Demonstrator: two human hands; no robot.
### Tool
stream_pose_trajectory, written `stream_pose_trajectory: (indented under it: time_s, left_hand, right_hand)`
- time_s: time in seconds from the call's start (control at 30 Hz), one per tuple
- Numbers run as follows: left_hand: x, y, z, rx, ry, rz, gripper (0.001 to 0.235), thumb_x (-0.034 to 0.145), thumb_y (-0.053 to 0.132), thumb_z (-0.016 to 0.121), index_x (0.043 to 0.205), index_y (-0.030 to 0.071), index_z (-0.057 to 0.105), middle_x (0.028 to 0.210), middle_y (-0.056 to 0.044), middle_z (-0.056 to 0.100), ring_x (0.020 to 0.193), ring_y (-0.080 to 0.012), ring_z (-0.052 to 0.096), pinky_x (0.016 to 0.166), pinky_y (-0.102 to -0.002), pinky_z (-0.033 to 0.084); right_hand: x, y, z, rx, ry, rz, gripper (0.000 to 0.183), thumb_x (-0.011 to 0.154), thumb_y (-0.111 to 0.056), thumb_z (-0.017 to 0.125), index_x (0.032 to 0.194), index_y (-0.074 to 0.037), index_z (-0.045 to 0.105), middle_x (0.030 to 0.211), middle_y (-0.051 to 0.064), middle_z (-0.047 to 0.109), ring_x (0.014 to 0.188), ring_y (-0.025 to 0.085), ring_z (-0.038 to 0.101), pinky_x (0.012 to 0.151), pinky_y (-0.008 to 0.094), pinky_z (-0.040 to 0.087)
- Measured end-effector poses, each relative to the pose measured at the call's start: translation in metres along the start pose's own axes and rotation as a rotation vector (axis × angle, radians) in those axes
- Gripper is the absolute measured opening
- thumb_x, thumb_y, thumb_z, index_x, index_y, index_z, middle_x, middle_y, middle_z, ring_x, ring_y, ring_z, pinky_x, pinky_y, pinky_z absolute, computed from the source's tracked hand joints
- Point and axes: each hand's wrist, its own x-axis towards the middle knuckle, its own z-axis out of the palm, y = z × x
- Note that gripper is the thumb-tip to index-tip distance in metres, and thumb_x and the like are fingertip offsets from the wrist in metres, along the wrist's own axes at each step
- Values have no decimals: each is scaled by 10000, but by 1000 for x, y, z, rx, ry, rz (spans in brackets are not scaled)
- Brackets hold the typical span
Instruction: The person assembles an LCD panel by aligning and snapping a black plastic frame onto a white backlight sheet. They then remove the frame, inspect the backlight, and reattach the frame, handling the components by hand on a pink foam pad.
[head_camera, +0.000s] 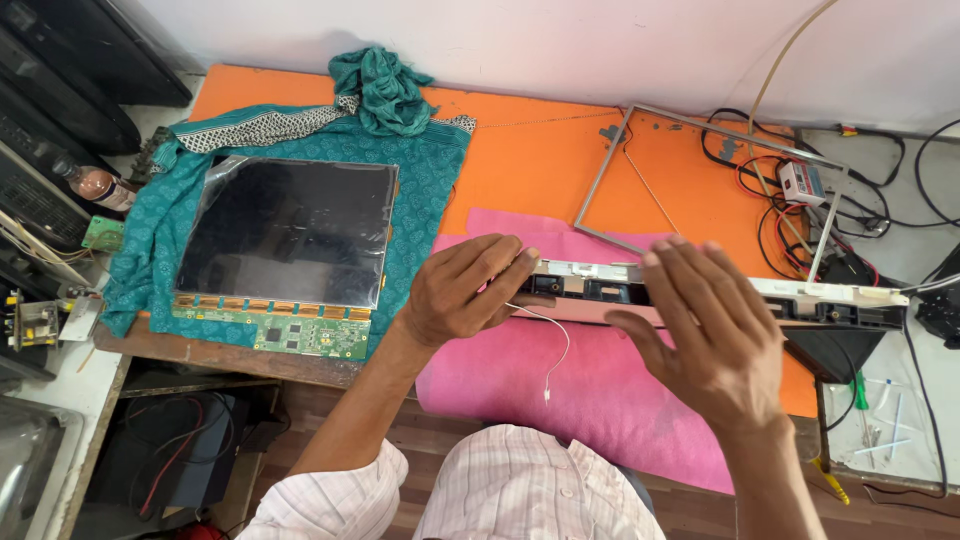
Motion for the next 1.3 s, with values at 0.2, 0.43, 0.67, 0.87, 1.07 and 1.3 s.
stream_pose_trajectory:
  time_s: [0.2,0.43,0.67,0.87,1.07,1.3]
  left_hand:
    - [0,-4,-3,128,-52,100,306,953,199,772,1140,-35,711,1095,-119,656,956,-242,696,797,-340,601]
    - [-2,-7,-1,207,-67,162,243,968,125,759,1142,-39,717,1074,-102,640,898,-195,671,771,-302,589]
    - [-2,-10,5,106,-9,117,401,955,345,807,1068,-26,702,1001,-86,633,840,-192,658,705,-310,566]
    - [1,-11,3,-184,-48,-59,481,868,365,853,1118,-6,677,1033,-92,679,910,-230,702,771,-351,592]
    - [-11,-10,0,-833,-86,-536,724,754,232,890,1353,-5,562,1192,-119,708,1036,-243,730,930,-346,594]
    - [-41,-28,6,-991,-210,-646,520,838,66,834,1331,55,671,1158,-116,783,1096,-219,772,993,-352,610]
  right_hand:
    - [11,-1,13,-42,41,-109,348,982,-240,734,1166,55,717,1163,185,736,1145,332,718,1040,462,578]
    - [6,1,25,-156,150,-186,331,1039,-249,641,1127,58,729,1120,190,760,1146,330,725,1017,498,593]
    - [8,7,24,-144,129,-226,328,1038,-231,656,1103,86,712,1061,198,749,1064,335,741,974,469,616]
    - [11,6,21,-128,121,-230,304,1026,-210,680,1094,85,708,1033,193,739,1028,335,741,954,466,619]
    - [11,4,19,-62,103,-166,273,1013,-167,687,1113,85,714,1060,203,736,1046,349,739,980,478,614]
    - [17,-1,14,-1,89,-98,290,1030,-202,729,1147,64,729,1102,187,736,1074,349,737,1024,466,603]
